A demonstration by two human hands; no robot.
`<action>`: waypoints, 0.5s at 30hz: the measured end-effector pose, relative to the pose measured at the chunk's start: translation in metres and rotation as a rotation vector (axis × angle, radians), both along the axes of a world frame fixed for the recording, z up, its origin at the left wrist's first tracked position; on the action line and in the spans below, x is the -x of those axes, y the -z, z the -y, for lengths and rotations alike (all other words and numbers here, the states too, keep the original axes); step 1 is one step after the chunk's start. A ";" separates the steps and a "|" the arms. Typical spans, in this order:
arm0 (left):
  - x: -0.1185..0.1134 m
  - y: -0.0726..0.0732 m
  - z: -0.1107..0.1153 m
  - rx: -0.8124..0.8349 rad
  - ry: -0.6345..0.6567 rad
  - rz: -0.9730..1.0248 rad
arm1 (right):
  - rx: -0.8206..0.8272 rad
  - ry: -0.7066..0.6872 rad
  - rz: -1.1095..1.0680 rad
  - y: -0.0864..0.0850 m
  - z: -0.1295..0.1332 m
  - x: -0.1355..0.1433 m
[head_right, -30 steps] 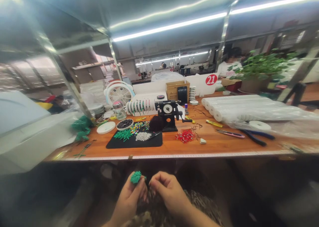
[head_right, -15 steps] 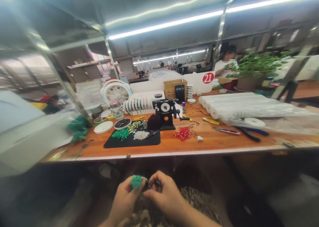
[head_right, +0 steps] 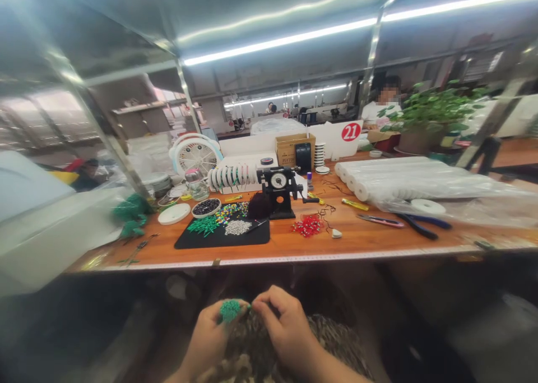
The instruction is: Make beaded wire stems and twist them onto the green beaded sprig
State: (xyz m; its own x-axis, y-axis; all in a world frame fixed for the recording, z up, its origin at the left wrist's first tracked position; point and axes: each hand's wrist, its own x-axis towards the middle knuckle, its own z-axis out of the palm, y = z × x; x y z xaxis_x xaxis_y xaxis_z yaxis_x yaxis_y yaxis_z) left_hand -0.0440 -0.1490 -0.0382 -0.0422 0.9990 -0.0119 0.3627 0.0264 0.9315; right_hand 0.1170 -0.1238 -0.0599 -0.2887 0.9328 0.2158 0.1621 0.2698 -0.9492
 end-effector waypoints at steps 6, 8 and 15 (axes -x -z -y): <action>0.012 -0.006 -0.003 -0.116 -0.026 -0.078 | -0.019 0.079 0.061 0.002 -0.011 -0.025; 0.024 -0.012 -0.008 -0.202 -0.123 -0.097 | 0.009 0.170 0.066 0.003 -0.018 -0.047; 0.040 -0.034 -0.014 -0.268 -0.296 -0.060 | 0.078 0.195 0.262 0.006 -0.023 -0.103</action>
